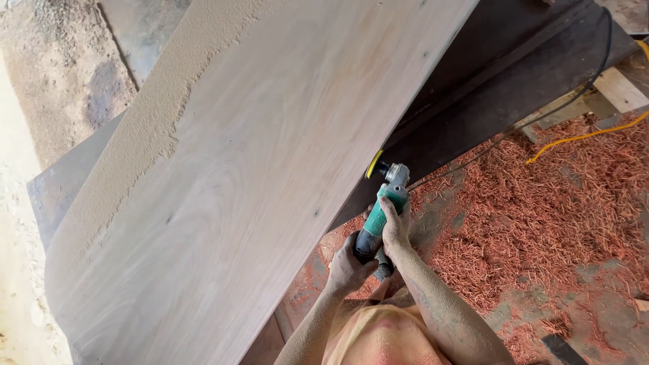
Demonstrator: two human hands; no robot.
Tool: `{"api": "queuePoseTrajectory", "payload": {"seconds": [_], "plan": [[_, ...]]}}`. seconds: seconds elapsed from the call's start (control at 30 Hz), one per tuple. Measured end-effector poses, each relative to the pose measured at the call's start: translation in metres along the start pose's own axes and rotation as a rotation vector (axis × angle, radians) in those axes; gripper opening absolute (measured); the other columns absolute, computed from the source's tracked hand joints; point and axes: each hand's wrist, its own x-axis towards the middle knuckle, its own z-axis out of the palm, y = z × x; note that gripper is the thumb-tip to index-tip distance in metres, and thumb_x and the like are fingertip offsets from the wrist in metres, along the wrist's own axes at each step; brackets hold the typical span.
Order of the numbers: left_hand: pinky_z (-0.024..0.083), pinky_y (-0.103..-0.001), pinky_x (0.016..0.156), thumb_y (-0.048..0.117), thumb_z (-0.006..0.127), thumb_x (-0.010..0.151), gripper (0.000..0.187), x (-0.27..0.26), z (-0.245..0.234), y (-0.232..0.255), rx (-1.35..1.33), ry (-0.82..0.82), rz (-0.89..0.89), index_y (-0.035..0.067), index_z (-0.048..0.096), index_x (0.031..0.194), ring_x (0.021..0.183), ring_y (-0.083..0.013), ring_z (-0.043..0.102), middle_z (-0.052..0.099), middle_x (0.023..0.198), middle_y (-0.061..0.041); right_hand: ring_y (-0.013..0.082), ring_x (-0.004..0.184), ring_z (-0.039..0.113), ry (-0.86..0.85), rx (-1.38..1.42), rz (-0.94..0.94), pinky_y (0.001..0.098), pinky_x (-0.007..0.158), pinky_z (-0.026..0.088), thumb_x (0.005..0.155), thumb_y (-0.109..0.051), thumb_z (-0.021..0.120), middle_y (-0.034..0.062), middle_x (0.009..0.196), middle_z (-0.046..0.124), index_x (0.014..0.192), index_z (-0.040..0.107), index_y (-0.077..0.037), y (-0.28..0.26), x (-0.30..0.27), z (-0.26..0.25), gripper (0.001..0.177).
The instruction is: The recorder is using an angle grinder with a sanding attachment to smooth the surface and rounded edges of a large wooden board.
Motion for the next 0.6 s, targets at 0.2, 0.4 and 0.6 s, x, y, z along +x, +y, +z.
{"api": "queuePoseTrajectory", "payload": {"seconds": [0.2,0.4,0.6], "plan": [[0.058,-0.045,0.088,0.025,0.081,0.067,0.076,-0.01,0.004,-0.007,-0.054,0.007,-0.019,0.014,0.054,0.138,0.103,-0.0331,0.076,0.076,0.111,-0.018,0.0236,0.077,0.071,-0.012,-0.004,0.007,0.0397,0.068,0.063,0.093,-0.025,0.069,0.0127,0.092,0.067,0.135,0.042,-0.011,0.013,-0.004,-0.007,0.051],[0.057,-0.044,0.09,0.024,0.081,0.07,0.075,-0.02,0.002,-0.015,-0.057,0.0,-0.027,0.013,0.054,0.138,0.103,-0.0333,0.075,0.075,0.11,-0.018,0.025,0.076,0.071,-0.037,-0.022,0.009,0.0415,0.067,0.062,0.094,-0.024,0.068,0.0127,0.092,0.065,0.134,0.042,-0.01,0.021,-0.014,-0.009,0.05],[0.056,-0.045,0.089,0.026,0.083,0.068,0.078,-0.029,-0.013,-0.032,-0.023,-0.025,-0.014,0.014,0.052,0.139,0.103,-0.0336,0.074,0.074,0.112,-0.018,0.0256,0.075,0.072,0.004,-0.007,-0.006,0.0427,0.065,0.063,0.091,-0.026,0.067,0.0112,0.093,0.066,0.138,0.039,-0.014,0.034,-0.03,0.0,0.055]]}}
